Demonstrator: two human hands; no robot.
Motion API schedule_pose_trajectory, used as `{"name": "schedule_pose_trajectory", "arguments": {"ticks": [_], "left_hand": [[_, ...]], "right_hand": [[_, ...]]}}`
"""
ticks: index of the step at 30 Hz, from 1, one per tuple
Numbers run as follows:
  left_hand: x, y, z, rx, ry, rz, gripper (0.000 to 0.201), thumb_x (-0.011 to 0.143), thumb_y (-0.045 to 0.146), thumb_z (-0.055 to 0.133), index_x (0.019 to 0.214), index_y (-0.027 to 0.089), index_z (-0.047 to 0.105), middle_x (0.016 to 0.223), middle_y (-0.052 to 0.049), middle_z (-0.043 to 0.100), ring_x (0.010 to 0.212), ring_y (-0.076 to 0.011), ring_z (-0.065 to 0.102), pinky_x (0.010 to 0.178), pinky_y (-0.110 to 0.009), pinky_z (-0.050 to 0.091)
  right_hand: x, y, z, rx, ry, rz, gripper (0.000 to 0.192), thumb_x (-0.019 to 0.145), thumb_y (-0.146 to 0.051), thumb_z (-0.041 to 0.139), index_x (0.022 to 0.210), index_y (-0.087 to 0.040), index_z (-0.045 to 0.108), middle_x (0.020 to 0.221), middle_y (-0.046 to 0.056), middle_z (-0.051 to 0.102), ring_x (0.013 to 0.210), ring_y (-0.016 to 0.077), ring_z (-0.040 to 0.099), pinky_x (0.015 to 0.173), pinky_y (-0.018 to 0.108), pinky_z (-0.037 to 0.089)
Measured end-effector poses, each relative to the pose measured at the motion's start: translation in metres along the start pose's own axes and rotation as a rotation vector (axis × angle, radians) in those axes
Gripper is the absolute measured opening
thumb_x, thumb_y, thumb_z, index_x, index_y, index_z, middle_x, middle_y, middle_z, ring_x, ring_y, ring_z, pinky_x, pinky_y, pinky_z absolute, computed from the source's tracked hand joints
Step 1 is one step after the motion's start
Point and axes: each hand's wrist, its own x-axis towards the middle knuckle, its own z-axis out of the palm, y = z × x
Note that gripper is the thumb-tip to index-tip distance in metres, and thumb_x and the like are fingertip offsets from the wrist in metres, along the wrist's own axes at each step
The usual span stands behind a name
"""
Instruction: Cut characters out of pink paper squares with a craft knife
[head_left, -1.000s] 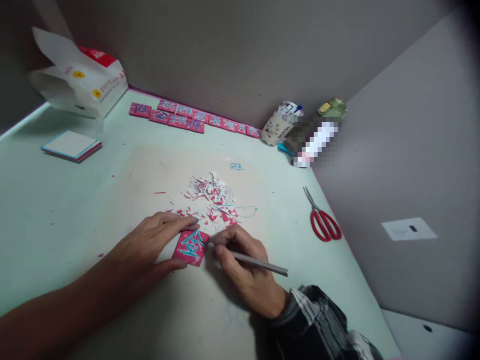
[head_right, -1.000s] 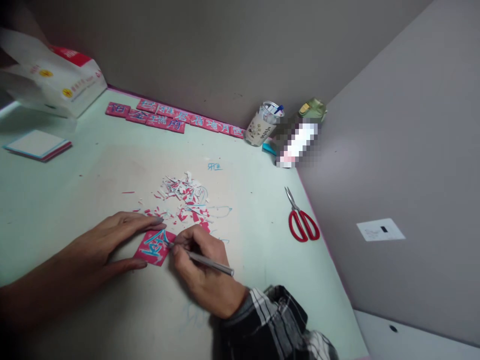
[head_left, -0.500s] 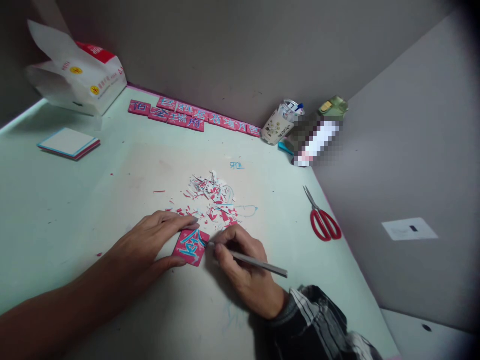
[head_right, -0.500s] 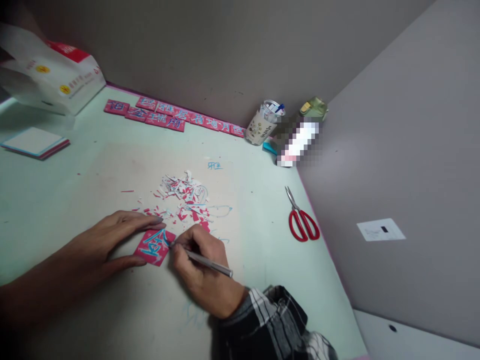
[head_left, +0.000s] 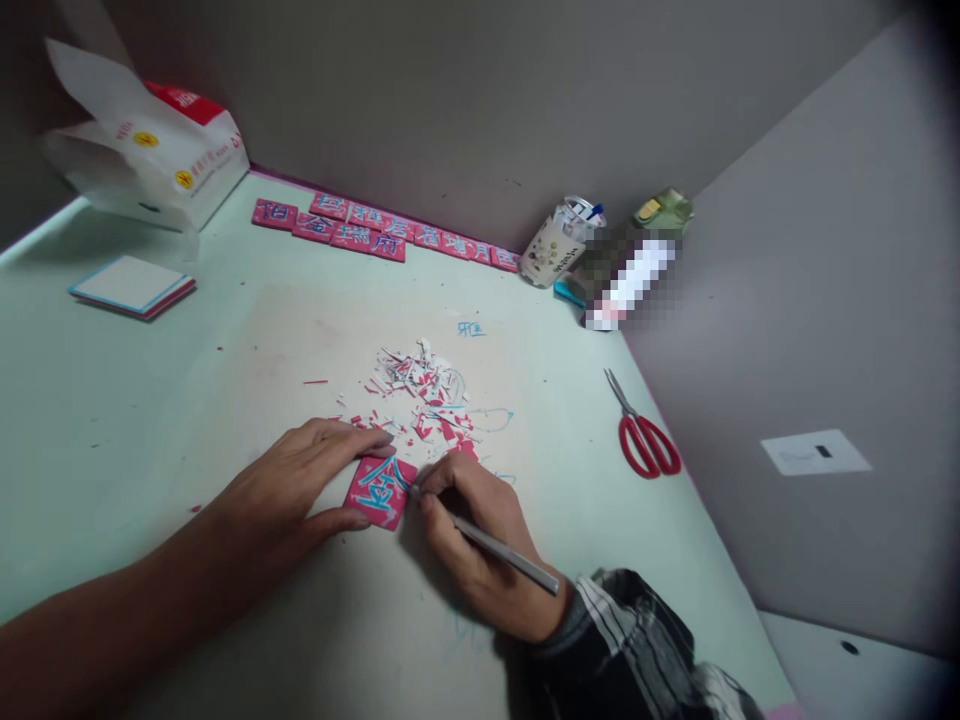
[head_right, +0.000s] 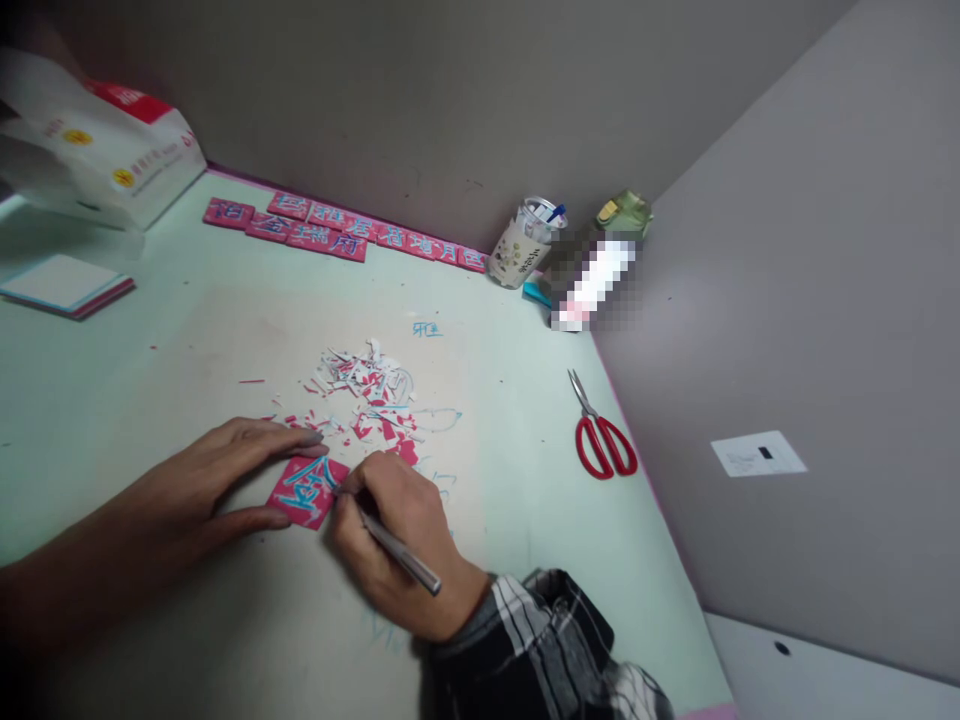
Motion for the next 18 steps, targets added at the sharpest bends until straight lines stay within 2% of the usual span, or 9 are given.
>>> {"name": "schedule_pose_trajectory", "arguments": {"ticks": [5,18], "left_hand": [[-0.0011,-0.0059,-0.0006,0.004,-0.01,0.042,0.056,0.104,0.064,0.052,0.15,0.032,0.05,0.139,-0.008,0.071,0.13,-0.032,0.063,0.112,-0.05,0.051],[-0.0002,-0.0065,-0.0012,-0.017,-0.012,0.023,0.055,0.103,0.062,0.054,0.15,0.033,0.05,0.138,-0.009,0.071,0.13,-0.0331,0.064,0.111,-0.054,0.052]], "right_hand": [[0.0021,-0.0036,-0.0051,-0.027,-0.055,-0.023,0.012,0.101,-0.022,0.048,0.089,-0.024,0.049,0.081,0.0,0.059,0.07,0.0152,0.051,0.066,0.031,0.043],[0.005,-0.0067,-0.0105,-0.03,-0.099,0.004,0.015,0.1,-0.024,0.047,0.085,-0.026,0.046,0.079,0.0,0.058,0.069,0.0157,0.049,0.064,0.032,0.042]]}}
